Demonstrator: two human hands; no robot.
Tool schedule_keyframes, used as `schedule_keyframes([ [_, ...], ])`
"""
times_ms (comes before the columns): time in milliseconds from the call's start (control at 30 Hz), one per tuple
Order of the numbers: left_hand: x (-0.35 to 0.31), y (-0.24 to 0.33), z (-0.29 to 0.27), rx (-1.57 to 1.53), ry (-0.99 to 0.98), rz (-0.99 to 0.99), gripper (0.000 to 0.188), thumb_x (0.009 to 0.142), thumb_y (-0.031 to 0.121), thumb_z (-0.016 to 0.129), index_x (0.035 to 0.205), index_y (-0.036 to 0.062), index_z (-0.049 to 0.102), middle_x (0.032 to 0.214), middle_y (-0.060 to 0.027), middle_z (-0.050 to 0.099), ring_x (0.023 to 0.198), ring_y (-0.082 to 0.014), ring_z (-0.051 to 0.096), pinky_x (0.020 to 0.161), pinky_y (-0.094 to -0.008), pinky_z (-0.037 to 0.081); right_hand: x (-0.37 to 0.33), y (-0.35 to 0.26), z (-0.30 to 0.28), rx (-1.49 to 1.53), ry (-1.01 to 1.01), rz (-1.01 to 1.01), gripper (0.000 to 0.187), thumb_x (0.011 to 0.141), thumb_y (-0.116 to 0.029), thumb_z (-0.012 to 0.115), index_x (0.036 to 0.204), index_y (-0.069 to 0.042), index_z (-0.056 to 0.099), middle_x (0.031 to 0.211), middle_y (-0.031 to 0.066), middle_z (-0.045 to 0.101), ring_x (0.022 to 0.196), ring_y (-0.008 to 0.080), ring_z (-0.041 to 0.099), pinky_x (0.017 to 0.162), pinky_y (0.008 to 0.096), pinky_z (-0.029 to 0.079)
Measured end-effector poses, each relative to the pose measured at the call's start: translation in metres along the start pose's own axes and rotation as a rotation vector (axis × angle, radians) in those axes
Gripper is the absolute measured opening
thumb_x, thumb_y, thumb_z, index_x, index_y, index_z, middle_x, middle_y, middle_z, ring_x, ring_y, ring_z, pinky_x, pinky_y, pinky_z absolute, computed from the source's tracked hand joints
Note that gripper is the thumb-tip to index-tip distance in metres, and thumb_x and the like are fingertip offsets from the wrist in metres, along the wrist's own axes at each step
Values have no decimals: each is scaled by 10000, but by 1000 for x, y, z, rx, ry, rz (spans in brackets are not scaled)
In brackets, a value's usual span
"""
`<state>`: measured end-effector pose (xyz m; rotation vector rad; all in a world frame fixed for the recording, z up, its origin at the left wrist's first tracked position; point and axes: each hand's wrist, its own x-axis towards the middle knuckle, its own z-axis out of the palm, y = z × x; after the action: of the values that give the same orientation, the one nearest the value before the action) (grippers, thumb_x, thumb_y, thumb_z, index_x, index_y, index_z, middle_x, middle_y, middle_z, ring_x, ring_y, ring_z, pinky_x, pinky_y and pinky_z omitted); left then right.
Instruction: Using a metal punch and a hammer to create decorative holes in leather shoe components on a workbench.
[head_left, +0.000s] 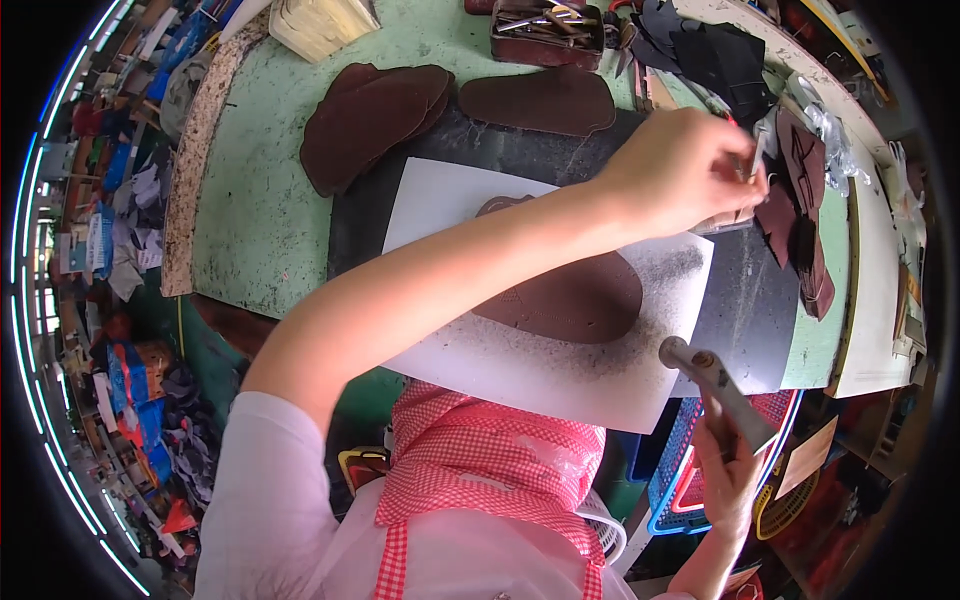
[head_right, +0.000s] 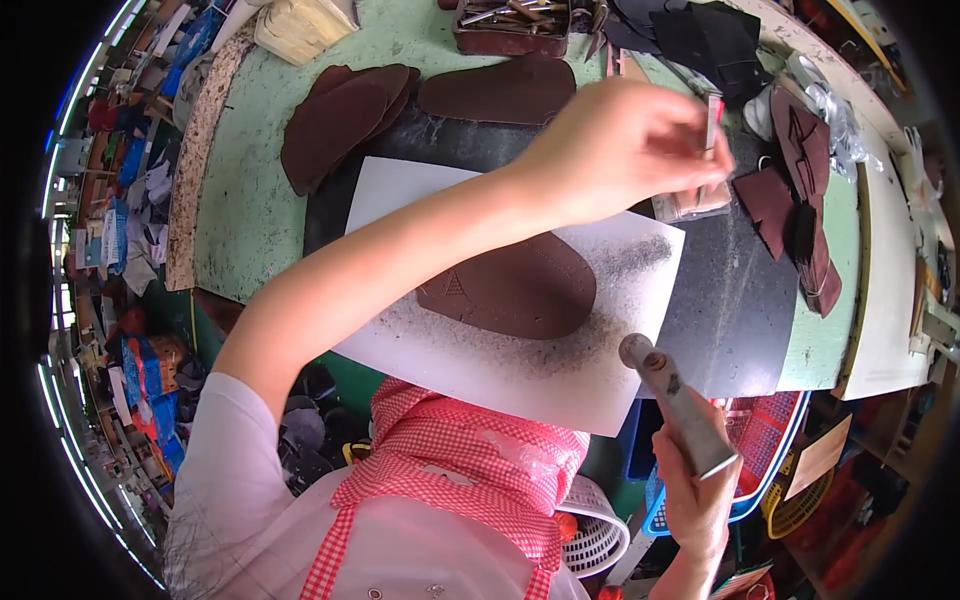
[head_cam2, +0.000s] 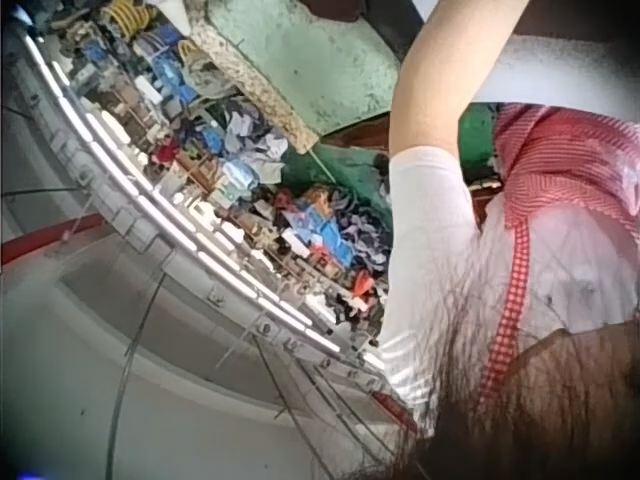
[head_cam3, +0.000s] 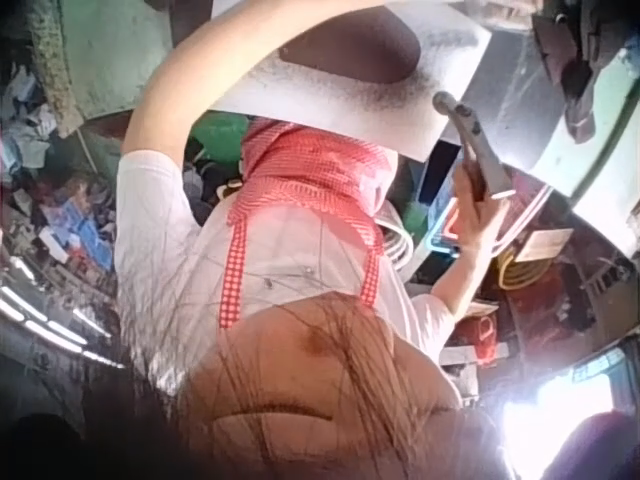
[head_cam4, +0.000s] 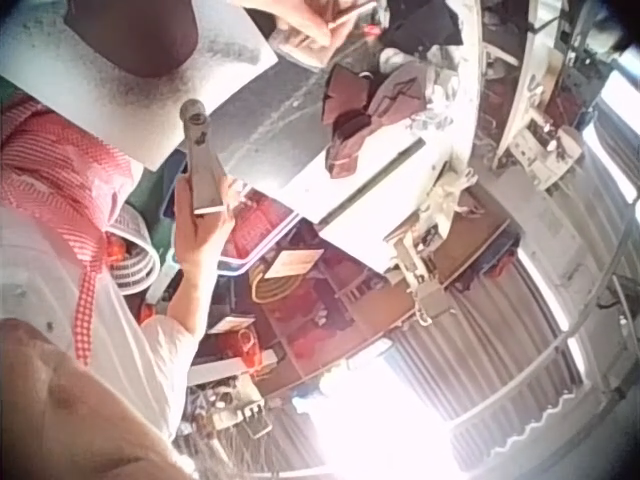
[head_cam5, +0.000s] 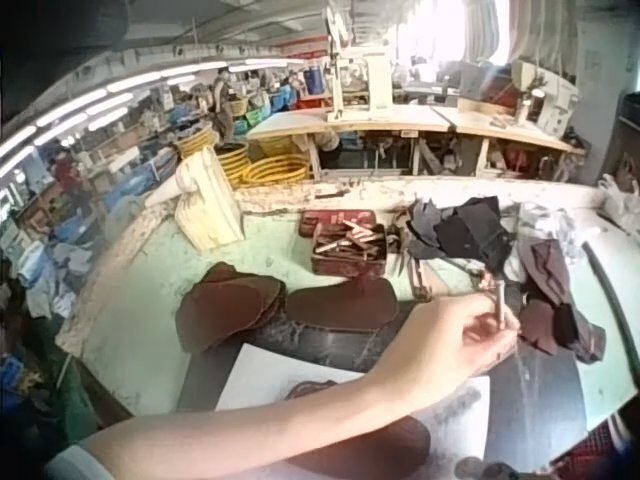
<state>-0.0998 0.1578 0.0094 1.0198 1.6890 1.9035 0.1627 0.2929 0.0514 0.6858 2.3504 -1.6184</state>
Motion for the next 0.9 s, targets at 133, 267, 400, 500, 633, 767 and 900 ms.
schedule_keyframes([
  [133,-52,35,-23,-227,-71,-390,188,900,124,644,1046,6,632,948,-99,687,797,-149,680,679,-262,576,-1,-1,3,-26,-17,32,403,844,8,604,1244,-14,563,804,14,590,654,74,508,562,235,394],
  [267,-88,39,-23,-217,-53,-500,167,894,102,648,1026,0,637,957,-85,688,848,-128,671,734,-251,562,0,5,-1,-74,-26,76,371,844,23,604,1214,-1,586,817,14,591,657,64,487,580,229,391],
  [400,-109,23,-4,-62,-34,-397,118,871,10,648,988,-5,642,929,-50,688,882,-98,653,759,-236,542,4,-3,-3,-141,55,-66,330,850,37,594,1179,17,597,836,21,586,678,57,468,577,220,373],
  [500,-116,21,2,39,12,-388,120,870,9,648,989,-2,642,919,-50,688,881,-97,655,778,-240,542,1,-1,-10,-127,105,-99,297,856,38,588,1152,37,574,862,28,556,695,70,474,586,218,381],
  [633,-122,19,2,57,31,-354,119,870,-5,642,989,-3,642,903,-54,690,865,-94,659,795,-248,549,0,-12,-15,-69,108,-336,388,935,-139,582,1273,25,486,742,-34,508,529,-2,332,471,164,241],
  [767,-126,15,4,69,57,-299,131,862,38,664,990,18,650,904,-62,694,833,-92,671,748,-234,549,3,-40,-23,-45,62,-504,311,953,-127,553,1218,21,485,739,81,558,568,72,477,491,195,374],
  [900,-120,29,13,455,-16,-174,175,820,120,712,980,68,666,872,-53,691,767,-149,687,669,-242,541,-11,-20,-88,-47,-404,-133,222,911,-150,589,1056,19,593,759,70,592,674,117,575,600,248,465],
])
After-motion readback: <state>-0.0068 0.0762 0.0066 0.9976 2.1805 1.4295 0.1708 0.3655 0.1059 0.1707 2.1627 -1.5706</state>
